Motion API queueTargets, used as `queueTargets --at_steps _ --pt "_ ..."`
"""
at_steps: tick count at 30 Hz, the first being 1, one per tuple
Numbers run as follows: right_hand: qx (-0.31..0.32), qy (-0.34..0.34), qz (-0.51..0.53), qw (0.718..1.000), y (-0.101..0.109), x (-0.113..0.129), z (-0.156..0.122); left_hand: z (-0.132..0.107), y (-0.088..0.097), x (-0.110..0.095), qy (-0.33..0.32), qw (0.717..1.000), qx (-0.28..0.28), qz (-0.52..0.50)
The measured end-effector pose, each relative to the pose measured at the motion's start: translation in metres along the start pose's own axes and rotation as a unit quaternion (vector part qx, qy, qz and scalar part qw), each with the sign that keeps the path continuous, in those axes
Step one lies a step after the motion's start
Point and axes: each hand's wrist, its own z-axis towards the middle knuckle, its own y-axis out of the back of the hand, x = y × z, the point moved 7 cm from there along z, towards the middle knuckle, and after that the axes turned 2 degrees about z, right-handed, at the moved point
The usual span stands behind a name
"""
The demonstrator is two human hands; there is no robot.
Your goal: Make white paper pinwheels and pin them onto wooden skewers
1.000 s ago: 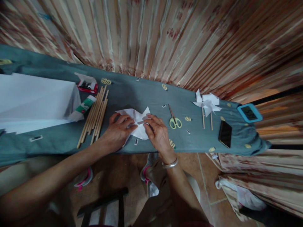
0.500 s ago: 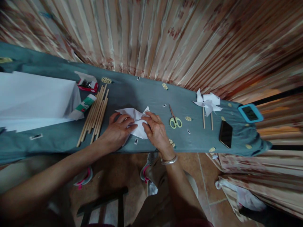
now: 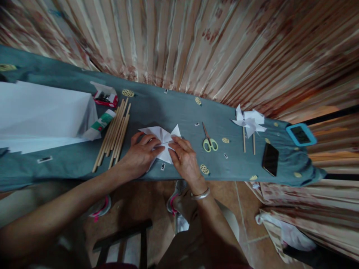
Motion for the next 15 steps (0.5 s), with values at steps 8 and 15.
queueTargets --at_steps 8,15 --pt "-0.001 -0.012 0.000 1.000 -0.0036 0.0020 -0.0039 0.0008 0.0008 0.0001 0.002 1.000 -0.008 -0.008" --pt "-0.042 -0.030 -0.044 0.998 -0.0025 0.0007 -0.0050 0.0006 0.0015 0.0002 0.003 1.000 -0.005 -0.007"
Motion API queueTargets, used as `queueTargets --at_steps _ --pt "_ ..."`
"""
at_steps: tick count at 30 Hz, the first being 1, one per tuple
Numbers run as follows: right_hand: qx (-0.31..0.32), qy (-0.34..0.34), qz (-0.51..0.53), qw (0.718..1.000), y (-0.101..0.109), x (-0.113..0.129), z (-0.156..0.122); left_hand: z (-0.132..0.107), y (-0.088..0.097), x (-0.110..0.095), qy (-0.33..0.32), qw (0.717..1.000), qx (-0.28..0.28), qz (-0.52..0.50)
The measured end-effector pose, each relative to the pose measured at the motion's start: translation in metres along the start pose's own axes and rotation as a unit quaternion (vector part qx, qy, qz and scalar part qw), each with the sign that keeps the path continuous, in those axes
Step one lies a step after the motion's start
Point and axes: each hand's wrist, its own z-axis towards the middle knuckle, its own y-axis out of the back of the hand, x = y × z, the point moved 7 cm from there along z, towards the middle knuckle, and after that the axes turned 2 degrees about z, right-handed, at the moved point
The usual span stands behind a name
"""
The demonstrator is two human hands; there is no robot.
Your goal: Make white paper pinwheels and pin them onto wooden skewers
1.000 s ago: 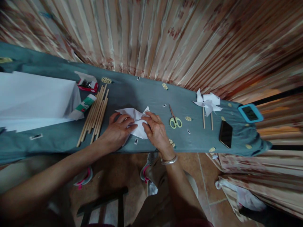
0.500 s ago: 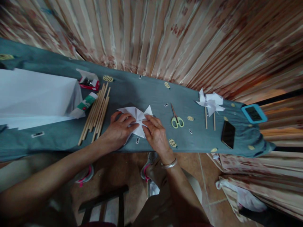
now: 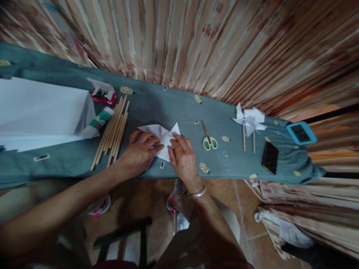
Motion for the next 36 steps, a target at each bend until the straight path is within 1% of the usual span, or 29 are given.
queueTargets --at_steps 4,10,13,16,18,22,24,27,30,36 --pt "-0.022 -0.007 -0.023 0.999 0.003 -0.002 0.001 0.000 -0.001 0.000 0.000 1.000 0.009 -0.001" --pt "-0.042 -0.056 0.017 0.997 0.010 -0.006 0.002 -0.001 -0.001 0.001 0.001 1.000 0.001 0.000" --pt "-0.050 -0.110 0.051 0.991 0.013 -0.019 0.000 0.000 0.000 0.000 -0.003 1.000 0.000 0.001" --pt "-0.050 -0.178 0.072 0.980 0.014 -0.040 -0.003 0.000 0.000 0.000 -0.003 1.000 0.001 0.000" --pt "-0.042 -0.194 0.108 0.974 0.011 -0.051 -0.004 0.000 0.000 0.000 -0.002 1.000 0.003 0.002" --pt "-0.006 -0.163 0.221 0.961 0.005 -0.057 0.003 0.000 -0.001 0.000 -0.002 1.000 0.005 -0.002" --pt "0.018 -0.150 0.235 0.960 0.003 -0.056 0.008 0.000 -0.001 0.000 -0.002 1.000 0.004 -0.008" --pt "0.051 -0.127 0.208 0.968 0.001 -0.050 0.016 0.000 0.000 0.000 -0.001 1.000 0.001 -0.007" --pt "0.069 -0.102 0.167 0.978 -0.001 -0.044 0.022 0.000 0.000 0.000 -0.002 1.000 0.004 0.002" --pt "0.102 -0.049 0.124 0.986 -0.002 -0.035 0.024 -0.002 -0.001 -0.001 -0.006 1.000 -0.008 0.005"
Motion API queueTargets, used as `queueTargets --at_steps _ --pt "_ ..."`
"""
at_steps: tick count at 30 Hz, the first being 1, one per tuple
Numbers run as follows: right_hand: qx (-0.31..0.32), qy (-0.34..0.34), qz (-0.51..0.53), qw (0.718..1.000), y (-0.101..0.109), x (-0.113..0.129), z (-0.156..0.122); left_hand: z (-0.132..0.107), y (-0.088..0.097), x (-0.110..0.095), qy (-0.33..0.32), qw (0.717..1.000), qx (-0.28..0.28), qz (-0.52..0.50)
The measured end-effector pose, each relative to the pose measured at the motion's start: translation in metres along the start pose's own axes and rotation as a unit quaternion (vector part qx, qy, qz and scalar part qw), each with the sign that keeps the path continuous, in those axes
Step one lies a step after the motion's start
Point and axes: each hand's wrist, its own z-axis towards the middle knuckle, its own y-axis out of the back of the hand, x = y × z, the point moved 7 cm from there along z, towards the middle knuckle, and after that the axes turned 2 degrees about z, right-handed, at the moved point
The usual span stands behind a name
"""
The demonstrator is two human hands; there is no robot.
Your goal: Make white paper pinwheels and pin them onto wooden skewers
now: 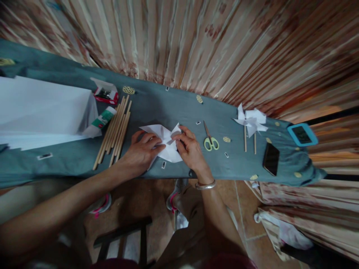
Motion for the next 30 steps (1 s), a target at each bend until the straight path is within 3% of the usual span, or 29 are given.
queueTargets --at_steps 7,21,30 --pt "0.032 0.023 -0.027 0.999 0.002 0.002 0.000 0.000 0.000 0.000 0.005 1.000 0.003 -0.003" --pt "0.010 0.000 0.000 1.000 -0.007 -0.015 0.014 -0.001 -0.003 0.000 0.003 1.000 0.017 0.002" --pt "0.036 -0.003 0.004 0.999 -0.014 -0.013 0.018 -0.001 -0.003 0.000 0.006 1.000 0.030 -0.001"
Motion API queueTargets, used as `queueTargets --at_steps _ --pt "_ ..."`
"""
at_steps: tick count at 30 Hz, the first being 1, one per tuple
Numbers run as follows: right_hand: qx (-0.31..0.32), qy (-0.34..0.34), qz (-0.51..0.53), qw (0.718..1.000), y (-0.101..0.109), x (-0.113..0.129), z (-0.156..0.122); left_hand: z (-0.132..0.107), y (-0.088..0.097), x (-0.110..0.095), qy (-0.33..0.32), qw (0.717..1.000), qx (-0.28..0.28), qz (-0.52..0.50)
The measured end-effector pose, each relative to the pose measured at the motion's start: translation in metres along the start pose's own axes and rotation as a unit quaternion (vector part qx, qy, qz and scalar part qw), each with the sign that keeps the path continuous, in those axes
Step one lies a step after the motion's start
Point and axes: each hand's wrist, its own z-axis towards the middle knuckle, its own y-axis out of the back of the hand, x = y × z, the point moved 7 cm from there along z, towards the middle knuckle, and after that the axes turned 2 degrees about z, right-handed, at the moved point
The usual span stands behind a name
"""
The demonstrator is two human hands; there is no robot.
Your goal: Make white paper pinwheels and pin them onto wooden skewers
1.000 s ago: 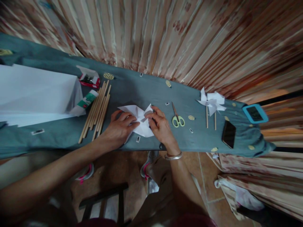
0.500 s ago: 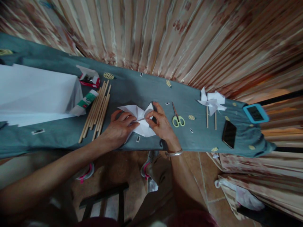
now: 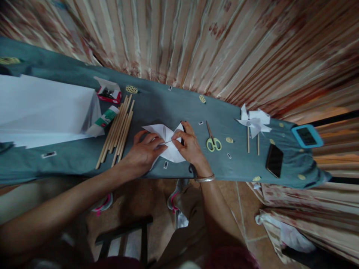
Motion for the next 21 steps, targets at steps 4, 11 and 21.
queueTargets --at_steps 4,11,21 --pt "-0.004 -0.004 -0.005 1.000 -0.0011 -0.0016 -0.0001 -0.0004 0.0004 -0.0005 -0.001 1.000 -0.002 0.008" --pt "-0.010 -0.012 -0.015 1.000 -0.0018 -0.0032 -0.0010 0.0002 0.0007 -0.0009 -0.001 1.000 0.005 0.001" --pt "-0.016 -0.005 -0.014 1.000 -0.0012 -0.0009 -0.0004 -0.0008 0.0052 -0.0031 0.000 1.000 0.000 0.006"
